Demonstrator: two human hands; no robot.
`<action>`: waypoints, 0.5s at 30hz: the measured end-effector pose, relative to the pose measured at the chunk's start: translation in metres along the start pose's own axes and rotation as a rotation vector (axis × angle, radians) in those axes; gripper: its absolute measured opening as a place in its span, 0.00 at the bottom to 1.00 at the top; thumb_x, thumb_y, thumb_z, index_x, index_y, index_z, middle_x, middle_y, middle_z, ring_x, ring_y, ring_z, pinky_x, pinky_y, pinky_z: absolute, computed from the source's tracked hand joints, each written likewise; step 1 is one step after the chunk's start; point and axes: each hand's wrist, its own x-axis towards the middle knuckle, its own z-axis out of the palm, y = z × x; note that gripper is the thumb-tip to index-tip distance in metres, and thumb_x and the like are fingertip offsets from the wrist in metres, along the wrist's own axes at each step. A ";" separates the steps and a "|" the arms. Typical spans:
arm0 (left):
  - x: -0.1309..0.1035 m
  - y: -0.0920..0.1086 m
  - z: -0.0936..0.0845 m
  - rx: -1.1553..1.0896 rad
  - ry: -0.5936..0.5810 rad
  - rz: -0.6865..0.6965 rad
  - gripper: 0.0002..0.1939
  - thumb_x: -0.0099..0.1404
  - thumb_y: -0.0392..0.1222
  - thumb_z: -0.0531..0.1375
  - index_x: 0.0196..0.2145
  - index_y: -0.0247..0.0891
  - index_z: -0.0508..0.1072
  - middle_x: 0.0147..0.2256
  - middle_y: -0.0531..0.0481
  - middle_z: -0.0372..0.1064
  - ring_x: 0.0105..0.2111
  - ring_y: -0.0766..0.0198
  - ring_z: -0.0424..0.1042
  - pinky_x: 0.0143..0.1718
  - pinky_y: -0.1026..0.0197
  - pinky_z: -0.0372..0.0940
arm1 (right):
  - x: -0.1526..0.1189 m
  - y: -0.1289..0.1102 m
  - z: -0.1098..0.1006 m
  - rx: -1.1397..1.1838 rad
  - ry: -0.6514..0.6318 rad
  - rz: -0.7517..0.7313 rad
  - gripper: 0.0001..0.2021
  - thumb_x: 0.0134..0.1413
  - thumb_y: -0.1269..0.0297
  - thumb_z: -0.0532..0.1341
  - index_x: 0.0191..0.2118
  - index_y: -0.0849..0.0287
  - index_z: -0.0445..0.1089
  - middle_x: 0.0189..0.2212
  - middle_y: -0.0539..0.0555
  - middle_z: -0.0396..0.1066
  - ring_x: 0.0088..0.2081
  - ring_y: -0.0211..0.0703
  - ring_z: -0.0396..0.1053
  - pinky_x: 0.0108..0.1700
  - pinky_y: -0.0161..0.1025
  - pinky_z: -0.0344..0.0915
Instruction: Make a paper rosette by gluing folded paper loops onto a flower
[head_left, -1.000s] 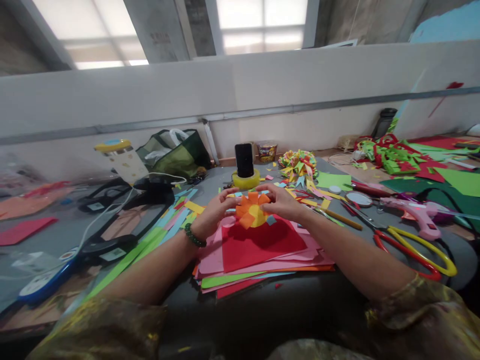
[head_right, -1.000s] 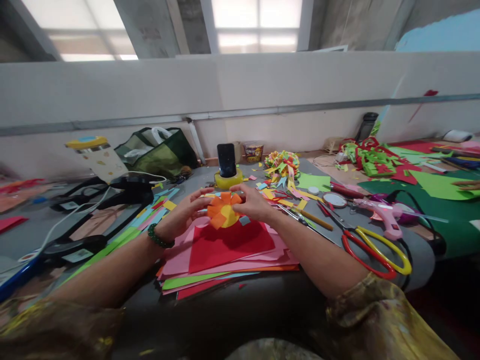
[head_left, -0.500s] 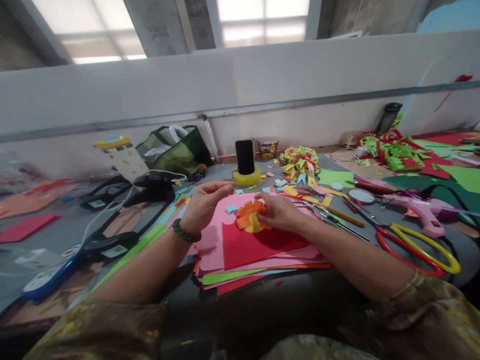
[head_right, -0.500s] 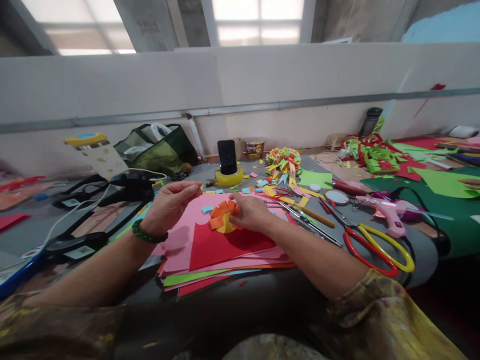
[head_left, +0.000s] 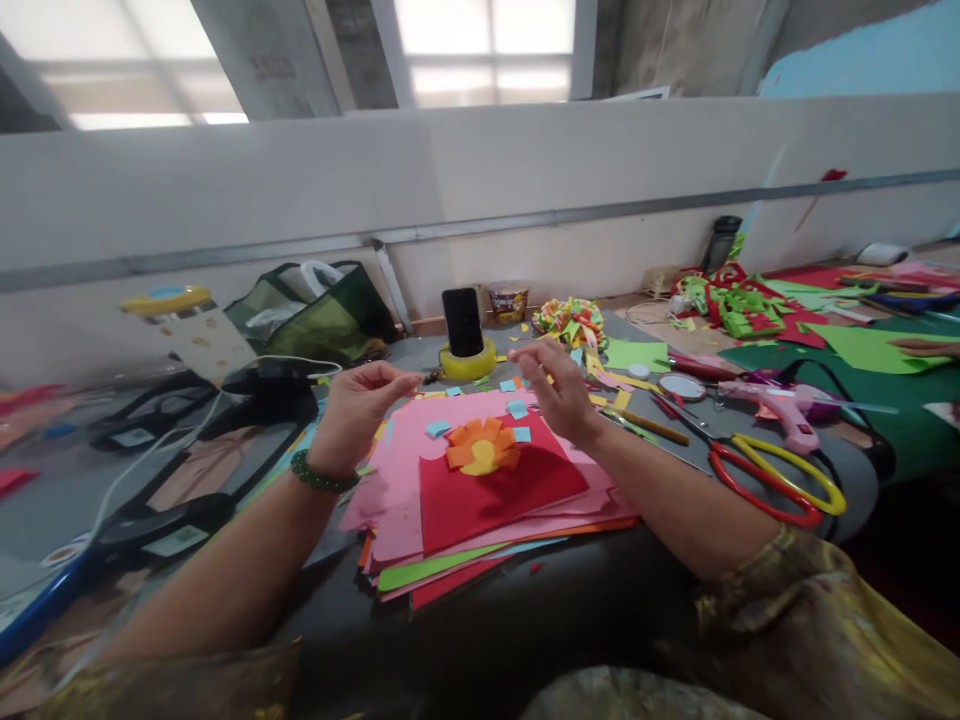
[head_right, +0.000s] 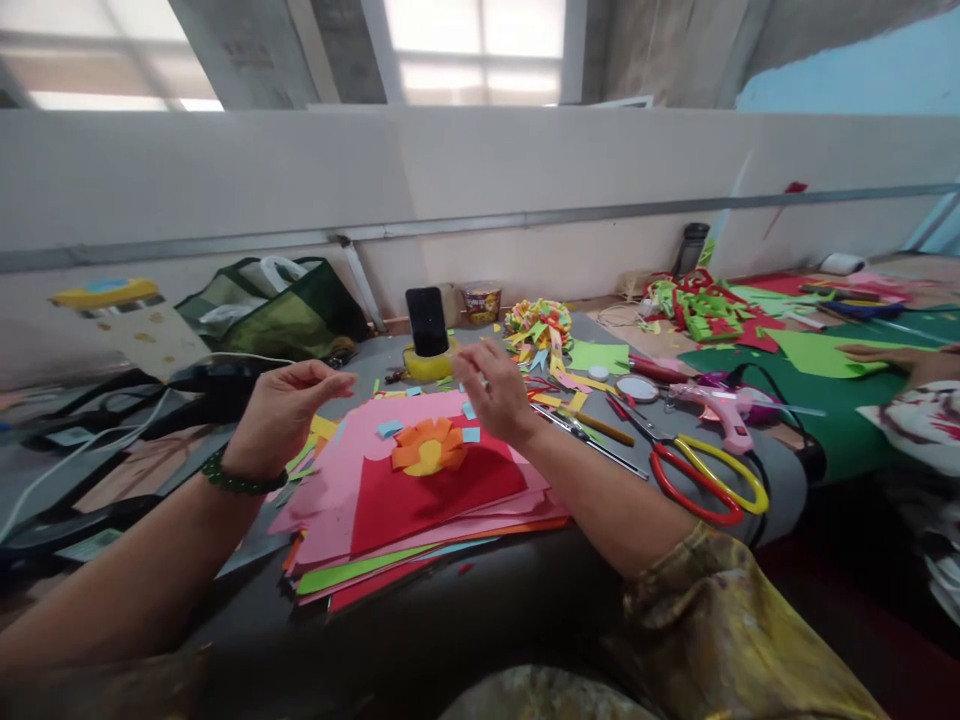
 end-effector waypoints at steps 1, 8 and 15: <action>0.004 -0.002 -0.001 -0.027 0.033 -0.017 0.11 0.43 0.42 0.70 0.14 0.39 0.72 0.16 0.54 0.68 0.20 0.68 0.66 0.25 0.66 0.63 | 0.002 0.001 -0.003 0.042 0.032 0.031 0.26 0.69 0.42 0.45 0.32 0.56 0.68 0.27 0.53 0.68 0.31 0.42 0.67 0.36 0.42 0.65; 0.023 -0.019 -0.012 -0.176 -0.026 -0.147 0.17 0.47 0.53 0.72 0.23 0.37 0.76 0.22 0.51 0.73 0.24 0.65 0.72 0.33 0.61 0.71 | 0.010 0.012 -0.012 0.184 0.196 0.141 0.18 0.67 0.47 0.53 0.37 0.55 0.68 0.18 0.43 0.55 0.20 0.36 0.56 0.25 0.36 0.57; 0.049 -0.049 -0.036 0.458 -0.045 0.047 0.35 0.43 0.51 0.71 0.50 0.34 0.77 0.53 0.36 0.75 0.59 0.42 0.68 0.60 0.46 0.63 | 0.013 0.016 -0.012 0.197 0.212 0.153 0.12 0.55 0.54 0.64 0.39 0.55 0.71 0.29 0.49 0.70 0.26 0.36 0.66 0.28 0.35 0.65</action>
